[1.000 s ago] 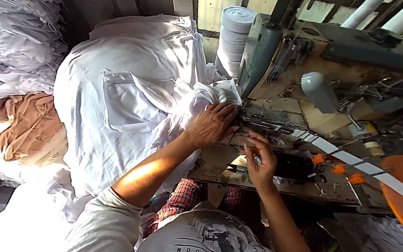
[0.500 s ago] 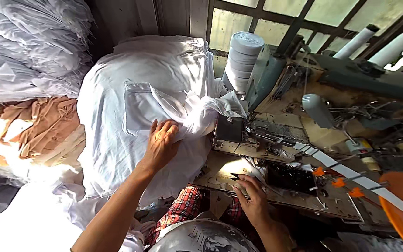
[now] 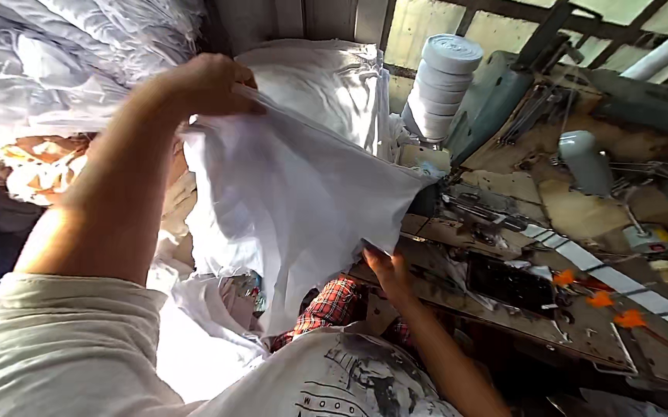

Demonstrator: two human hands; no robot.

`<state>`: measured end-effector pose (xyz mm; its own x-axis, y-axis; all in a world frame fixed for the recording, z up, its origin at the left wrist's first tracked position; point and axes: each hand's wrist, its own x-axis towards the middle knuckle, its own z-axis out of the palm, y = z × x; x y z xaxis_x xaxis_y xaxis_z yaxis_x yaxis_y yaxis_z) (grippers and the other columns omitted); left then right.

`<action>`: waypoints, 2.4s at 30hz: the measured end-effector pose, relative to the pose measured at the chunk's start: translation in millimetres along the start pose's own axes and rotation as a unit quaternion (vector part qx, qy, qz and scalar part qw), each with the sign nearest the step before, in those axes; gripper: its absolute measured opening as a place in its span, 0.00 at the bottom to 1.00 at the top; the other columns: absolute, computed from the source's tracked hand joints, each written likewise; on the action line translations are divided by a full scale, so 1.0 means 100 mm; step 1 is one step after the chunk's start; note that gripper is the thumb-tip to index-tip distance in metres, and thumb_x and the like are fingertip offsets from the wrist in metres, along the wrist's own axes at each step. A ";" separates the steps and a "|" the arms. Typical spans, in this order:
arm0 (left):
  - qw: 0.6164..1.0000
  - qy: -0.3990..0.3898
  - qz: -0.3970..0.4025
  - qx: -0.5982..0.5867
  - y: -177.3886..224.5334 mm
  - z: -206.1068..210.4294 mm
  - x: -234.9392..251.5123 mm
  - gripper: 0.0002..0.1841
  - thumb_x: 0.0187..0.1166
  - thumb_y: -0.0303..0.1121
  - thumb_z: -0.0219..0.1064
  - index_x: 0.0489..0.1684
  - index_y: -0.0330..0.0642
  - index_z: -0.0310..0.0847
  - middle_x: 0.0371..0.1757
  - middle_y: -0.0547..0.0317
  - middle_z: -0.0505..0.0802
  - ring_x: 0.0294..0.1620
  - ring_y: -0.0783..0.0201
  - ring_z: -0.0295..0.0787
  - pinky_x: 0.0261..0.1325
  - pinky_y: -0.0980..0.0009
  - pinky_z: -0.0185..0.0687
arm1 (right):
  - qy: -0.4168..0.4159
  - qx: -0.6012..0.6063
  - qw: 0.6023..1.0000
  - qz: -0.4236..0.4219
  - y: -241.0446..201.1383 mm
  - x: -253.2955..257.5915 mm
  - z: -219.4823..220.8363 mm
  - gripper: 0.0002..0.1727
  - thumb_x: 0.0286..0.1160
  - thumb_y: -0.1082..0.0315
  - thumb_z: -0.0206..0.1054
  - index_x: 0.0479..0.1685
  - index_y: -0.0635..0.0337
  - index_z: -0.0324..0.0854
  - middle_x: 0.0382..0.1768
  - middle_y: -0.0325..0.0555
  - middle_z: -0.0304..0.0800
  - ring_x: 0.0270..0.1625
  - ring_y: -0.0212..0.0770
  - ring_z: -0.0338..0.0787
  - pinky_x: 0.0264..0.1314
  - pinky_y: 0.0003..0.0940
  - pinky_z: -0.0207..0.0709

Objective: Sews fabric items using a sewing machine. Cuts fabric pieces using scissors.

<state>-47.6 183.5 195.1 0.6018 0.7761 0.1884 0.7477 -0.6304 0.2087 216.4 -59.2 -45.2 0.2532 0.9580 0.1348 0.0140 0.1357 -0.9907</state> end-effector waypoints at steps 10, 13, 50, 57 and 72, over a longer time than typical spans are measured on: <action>0.906 0.053 0.419 -0.018 1.44 1.61 -0.67 0.20 0.77 0.31 0.64 0.69 0.43 0.85 0.79 0.44 0.83 0.81 0.44 0.76 0.77 0.44 0.72 | 0.001 -0.094 0.986 -0.140 0.09 -0.05 0.04 0.09 0.74 0.76 0.67 0.45 0.77 0.85 0.36 0.47 0.93 0.37 0.26 0.90 0.44 0.23 0.87; 0.857 -0.028 0.511 0.064 1.62 1.90 -0.51 0.17 0.76 0.19 0.65 0.62 0.37 0.86 0.58 0.45 0.92 0.64 0.46 0.88 0.60 0.50 0.79 | -0.089 -0.168 0.981 -0.019 -0.10 -0.18 -0.07 0.12 0.76 0.74 0.66 0.49 0.75 0.87 0.40 0.53 0.94 0.41 0.35 0.93 0.50 0.30 0.87; 0.918 -0.110 0.306 -0.229 2.10 1.75 0.57 0.06 0.81 0.26 0.67 0.40 0.30 0.85 0.32 0.46 0.90 0.33 0.52 0.89 0.42 0.48 0.85 | -0.099 0.343 0.931 0.072 -0.34 -0.44 -0.39 0.17 0.80 0.82 0.52 0.47 0.55 0.86 0.40 0.29 0.95 0.44 0.23 0.92 0.53 0.25 0.86; 0.940 -0.070 0.277 -0.186 1.43 1.75 1.05 0.04 0.75 0.25 0.72 0.36 0.33 0.87 0.28 0.48 0.89 0.32 0.51 0.87 0.39 0.43 0.80 | 0.088 0.164 0.979 0.087 -0.25 -0.32 -0.83 0.22 0.95 0.66 0.44 0.65 0.77 0.77 0.52 0.50 0.89 0.52 0.30 0.87 0.62 0.31 0.81; 0.951 -0.051 0.221 -0.209 1.82 1.65 0.78 0.06 0.76 0.24 0.73 0.37 0.27 0.86 0.28 0.42 0.89 0.33 0.47 0.87 0.43 0.40 0.80 | 0.123 0.193 0.973 0.030 -0.17 -0.03 -0.85 0.14 0.88 0.74 0.52 0.62 0.73 0.75 0.49 0.44 0.87 0.50 0.28 0.86 0.59 0.27 0.82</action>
<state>181.9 131.8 89.2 0.8715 0.4185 0.2558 0.2517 -0.8292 0.4991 298.0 -85.7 -30.3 0.4675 0.8837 0.0215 -0.3592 0.2122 -0.9088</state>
